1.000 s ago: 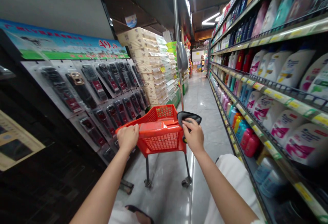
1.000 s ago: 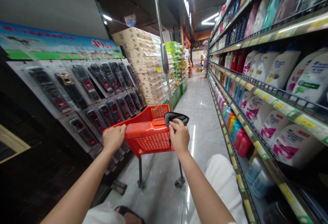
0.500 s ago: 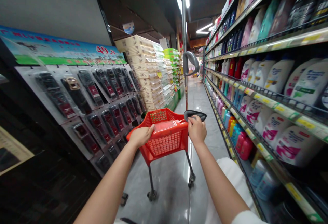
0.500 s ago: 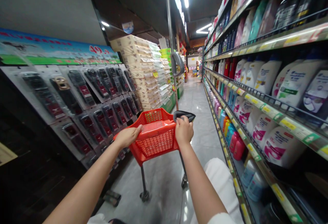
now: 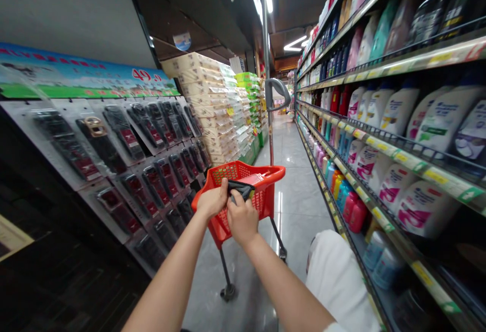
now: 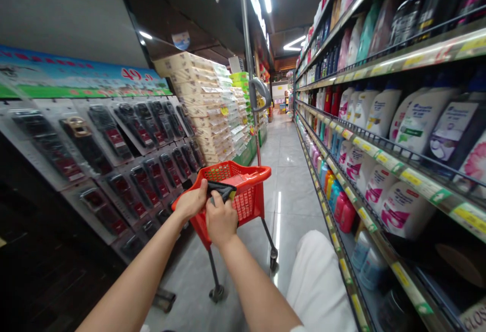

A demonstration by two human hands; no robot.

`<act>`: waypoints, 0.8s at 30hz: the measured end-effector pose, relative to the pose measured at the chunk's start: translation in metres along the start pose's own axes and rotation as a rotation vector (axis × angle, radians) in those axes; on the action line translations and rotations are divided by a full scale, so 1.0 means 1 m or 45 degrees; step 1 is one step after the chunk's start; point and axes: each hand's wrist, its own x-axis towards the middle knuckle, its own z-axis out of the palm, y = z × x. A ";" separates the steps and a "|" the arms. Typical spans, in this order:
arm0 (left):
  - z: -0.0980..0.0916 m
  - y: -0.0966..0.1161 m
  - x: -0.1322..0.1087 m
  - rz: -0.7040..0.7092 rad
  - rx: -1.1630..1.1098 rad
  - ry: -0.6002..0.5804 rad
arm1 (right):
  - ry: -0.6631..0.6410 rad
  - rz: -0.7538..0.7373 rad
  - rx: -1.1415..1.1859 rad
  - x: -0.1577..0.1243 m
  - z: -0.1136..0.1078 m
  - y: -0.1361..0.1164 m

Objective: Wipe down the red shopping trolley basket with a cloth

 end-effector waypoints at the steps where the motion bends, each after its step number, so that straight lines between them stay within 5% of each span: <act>1: 0.000 0.000 -0.001 0.014 0.013 0.003 | 0.004 -0.029 -0.006 0.001 -0.003 0.010; 8: 0.000 -0.013 -0.006 0.041 0.109 0.039 | 0.032 0.313 -0.045 0.029 -0.040 0.113; 12: 0.003 -0.023 -0.004 0.124 0.172 0.060 | -0.184 0.270 -0.097 0.069 -0.065 0.152; 19: 0.008 -0.033 -0.001 0.149 0.211 0.100 | -0.782 0.159 -0.128 0.145 -0.067 0.176; 24: 0.007 -0.027 -0.004 0.020 0.247 0.110 | -0.858 0.182 0.016 0.156 -0.049 0.179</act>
